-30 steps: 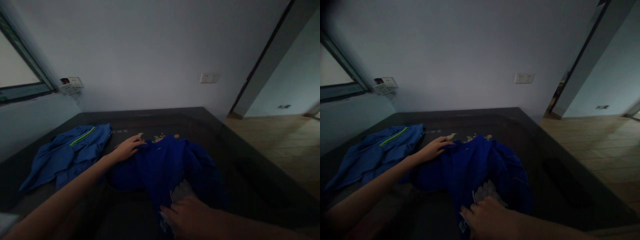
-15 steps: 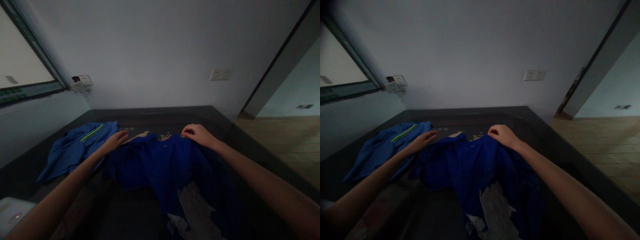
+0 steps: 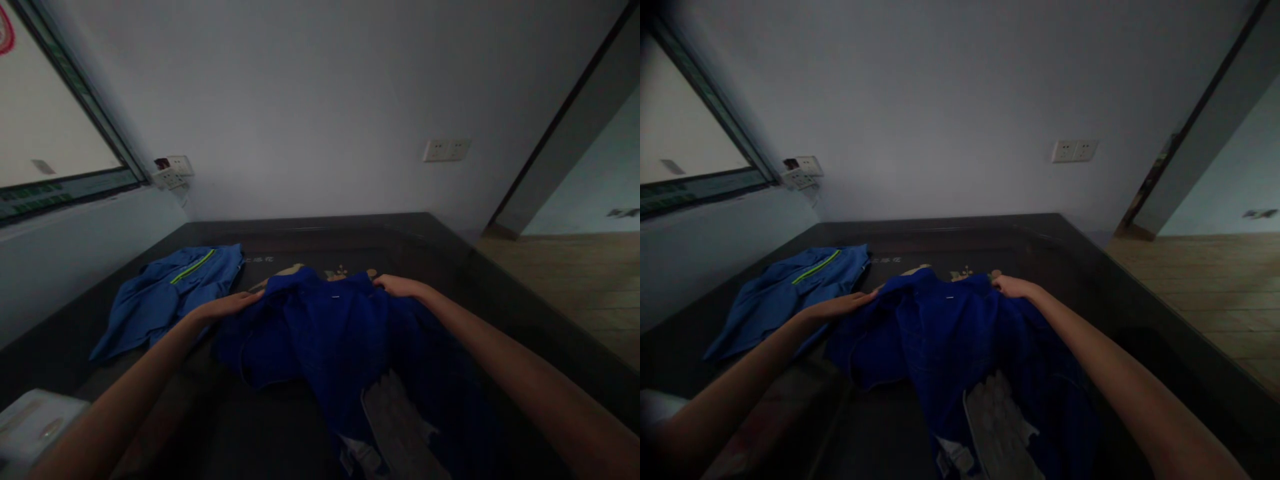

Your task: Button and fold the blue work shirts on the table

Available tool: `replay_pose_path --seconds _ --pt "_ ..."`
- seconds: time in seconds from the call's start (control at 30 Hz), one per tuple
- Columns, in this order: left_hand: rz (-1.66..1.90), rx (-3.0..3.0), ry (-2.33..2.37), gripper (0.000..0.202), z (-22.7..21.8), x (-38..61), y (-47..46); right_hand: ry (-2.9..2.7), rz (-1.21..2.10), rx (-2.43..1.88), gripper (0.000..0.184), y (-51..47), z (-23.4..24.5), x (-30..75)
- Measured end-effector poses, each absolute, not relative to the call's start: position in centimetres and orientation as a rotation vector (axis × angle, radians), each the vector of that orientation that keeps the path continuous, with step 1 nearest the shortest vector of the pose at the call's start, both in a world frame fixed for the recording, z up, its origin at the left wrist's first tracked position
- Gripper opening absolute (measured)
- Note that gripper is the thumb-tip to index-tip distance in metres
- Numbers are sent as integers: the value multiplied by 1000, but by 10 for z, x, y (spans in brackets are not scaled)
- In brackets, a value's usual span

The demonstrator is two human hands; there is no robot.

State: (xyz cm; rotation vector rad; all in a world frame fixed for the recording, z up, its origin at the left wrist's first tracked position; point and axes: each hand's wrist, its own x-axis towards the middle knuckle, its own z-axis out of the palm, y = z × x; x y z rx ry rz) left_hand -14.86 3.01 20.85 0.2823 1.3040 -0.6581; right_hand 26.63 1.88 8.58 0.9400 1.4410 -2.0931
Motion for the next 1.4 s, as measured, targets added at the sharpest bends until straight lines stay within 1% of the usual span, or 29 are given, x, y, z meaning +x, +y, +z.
replay_pose_path --seconds 0.13,0.23,0.33,0.47,0.6,0.67,0.73,0.8,0.87,0.93,1.07,1.23,1.3,1.4 --pt "-826 405 1323 58 216 -166 35 1492 -2054 1199 29 22 97 276" --pt "-813 419 1314 49 218 -173 39 1581 -1999 1400 35 30 105 282" --pt "-687 418 1309 45 216 -174 45 1630 -1960 1554 40 43 115 284" --pt "-471 685 1550 42 217 -169 64 1659 -1983 1861 40 74 135 283" --pt "-203 943 1738 36 232 -157 86 1613 -2011 2096 39 102 160 297" --pt "-117 1038 1797 34 240 -151 90 1485 -2105 2117 43 102 170 308" --pt "-158 1099 1730 34 243 -148 85 1319 -2259 1935 54 90 175 317" --pt "-328 1105 1532 34 242 -148 74 1180 -2386 1530 65 68 177 320" --pt "-525 1055 1299 33 239 -148 60 1096 -2418 1111 72 45 177 318" --pt "-664 998 1152 33 237 -148 49 1063 -2397 878 75 28 176 312" --pt "-755 915 1152 36 241 -139 40 1064 -2396 881 78 26 174 306" --pt "-725 870 1210 41 249 -119 44 991 -2404 832 84 54 178 313" --pt "-689 811 1209 43 251 -114 48 968 -2404 771 81 64 183 317" --pt "-594 749 1298 47 253 -114 58 940 -2391 676 68 76 193 322"
